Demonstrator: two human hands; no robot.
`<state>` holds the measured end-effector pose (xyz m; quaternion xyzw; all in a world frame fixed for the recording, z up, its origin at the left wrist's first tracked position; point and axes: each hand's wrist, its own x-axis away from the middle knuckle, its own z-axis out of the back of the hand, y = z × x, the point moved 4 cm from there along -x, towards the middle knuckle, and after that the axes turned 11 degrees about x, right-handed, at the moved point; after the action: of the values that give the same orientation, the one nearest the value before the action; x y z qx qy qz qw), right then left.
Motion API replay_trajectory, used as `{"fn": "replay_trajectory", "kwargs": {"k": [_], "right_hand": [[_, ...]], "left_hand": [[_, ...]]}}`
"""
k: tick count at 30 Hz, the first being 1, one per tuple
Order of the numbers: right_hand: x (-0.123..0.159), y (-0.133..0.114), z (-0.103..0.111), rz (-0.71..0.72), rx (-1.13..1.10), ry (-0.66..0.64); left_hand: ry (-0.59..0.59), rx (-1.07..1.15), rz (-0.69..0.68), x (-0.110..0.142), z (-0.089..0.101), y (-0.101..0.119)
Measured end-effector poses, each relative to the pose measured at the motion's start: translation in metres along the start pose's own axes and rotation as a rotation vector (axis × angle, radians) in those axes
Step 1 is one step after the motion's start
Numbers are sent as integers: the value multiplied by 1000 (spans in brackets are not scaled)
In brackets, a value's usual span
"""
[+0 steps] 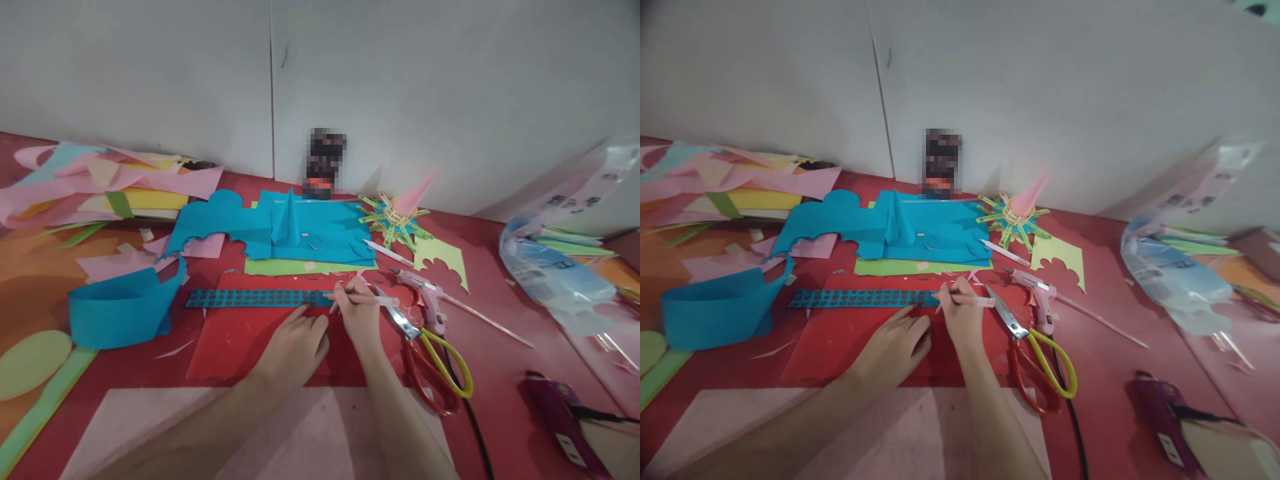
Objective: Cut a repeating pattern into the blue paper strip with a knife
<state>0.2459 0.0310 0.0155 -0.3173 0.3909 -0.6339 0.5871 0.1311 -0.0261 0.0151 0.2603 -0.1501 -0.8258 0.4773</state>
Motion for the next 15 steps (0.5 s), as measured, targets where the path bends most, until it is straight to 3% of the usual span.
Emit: {"fn": "replay_trajectory", "kwargs": {"k": [15], "right_hand": [[0, 1, 1, 51, 45, 41]], "left_hand": [[0, 0, -4, -1, 1, 1]]}}
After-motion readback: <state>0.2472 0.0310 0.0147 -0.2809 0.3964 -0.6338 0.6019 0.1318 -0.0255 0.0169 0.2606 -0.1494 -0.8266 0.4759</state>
